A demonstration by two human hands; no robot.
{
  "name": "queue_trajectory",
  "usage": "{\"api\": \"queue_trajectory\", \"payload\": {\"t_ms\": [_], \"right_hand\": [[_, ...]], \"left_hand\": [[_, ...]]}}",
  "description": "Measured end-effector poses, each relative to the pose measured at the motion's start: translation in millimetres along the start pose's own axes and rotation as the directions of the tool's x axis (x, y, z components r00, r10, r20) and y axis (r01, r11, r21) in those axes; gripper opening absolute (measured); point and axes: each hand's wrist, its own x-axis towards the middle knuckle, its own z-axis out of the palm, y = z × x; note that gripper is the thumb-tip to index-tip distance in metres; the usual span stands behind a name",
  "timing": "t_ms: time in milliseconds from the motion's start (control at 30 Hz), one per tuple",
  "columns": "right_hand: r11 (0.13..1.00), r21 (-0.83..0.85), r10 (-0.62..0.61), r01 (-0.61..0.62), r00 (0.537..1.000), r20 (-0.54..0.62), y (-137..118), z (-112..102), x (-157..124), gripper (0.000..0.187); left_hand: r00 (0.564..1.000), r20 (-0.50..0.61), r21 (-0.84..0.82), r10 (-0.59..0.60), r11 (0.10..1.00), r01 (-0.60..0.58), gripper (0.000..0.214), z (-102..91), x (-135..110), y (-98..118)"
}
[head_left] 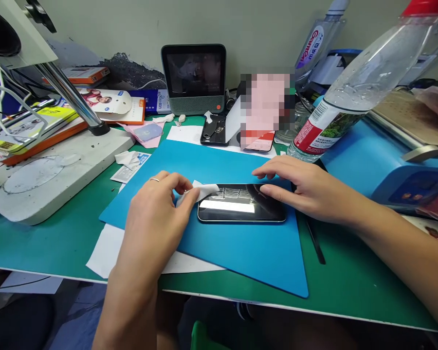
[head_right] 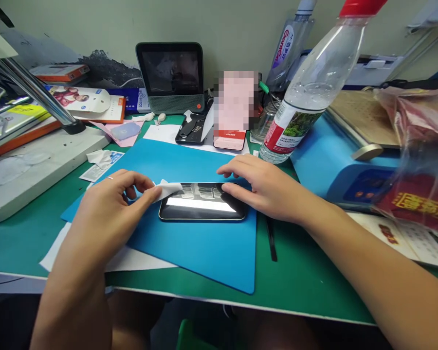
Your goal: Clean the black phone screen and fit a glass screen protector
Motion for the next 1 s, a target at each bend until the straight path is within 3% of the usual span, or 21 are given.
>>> {"api": "queue_trajectory", "payload": {"t_ms": [300,400,500,667,867,1000], "right_hand": [[1.000,0.002,-0.027,0.027,1.000,-0.004,-1.3,1.2,2.0,0.034],[0.999,0.002,-0.036,0.036,0.999,0.003,-1.2,0.9,1.5,0.035],[0.999,-0.001,-0.042,0.042,0.999,-0.004,-2.1,0.3,1.4,0.033],[0.999,-0.007,-0.034,0.034,0.999,0.003,-3.5,0.0,1.8,0.031],[1.000,-0.008,-0.026,0.026,1.000,-0.014,-4.0,-0.6,1.2,0.031],[1.000,-0.002,-0.031,0.031,0.999,-0.021,-5.4,0.6,1.0,0.029]], "left_hand": [[0.971,0.179,-0.077,0.160,0.986,-0.148,0.014,6.3,-3.6,7.2],[0.959,0.168,-0.119,0.228,0.970,-0.210,0.020,4.8,-4.9,9.0],[0.971,0.123,-0.076,0.207,0.977,-0.199,0.027,3.1,-5.7,8.4],[0.968,0.166,-0.043,0.187,0.982,-0.182,0.027,2.7,-5.4,5.7],[0.995,0.073,0.075,0.070,0.994,-0.075,0.031,1.9,-2.2,4.4],[0.981,0.115,0.003,0.156,0.988,-0.157,0.029,3.4,-3.4,7.3]]}}
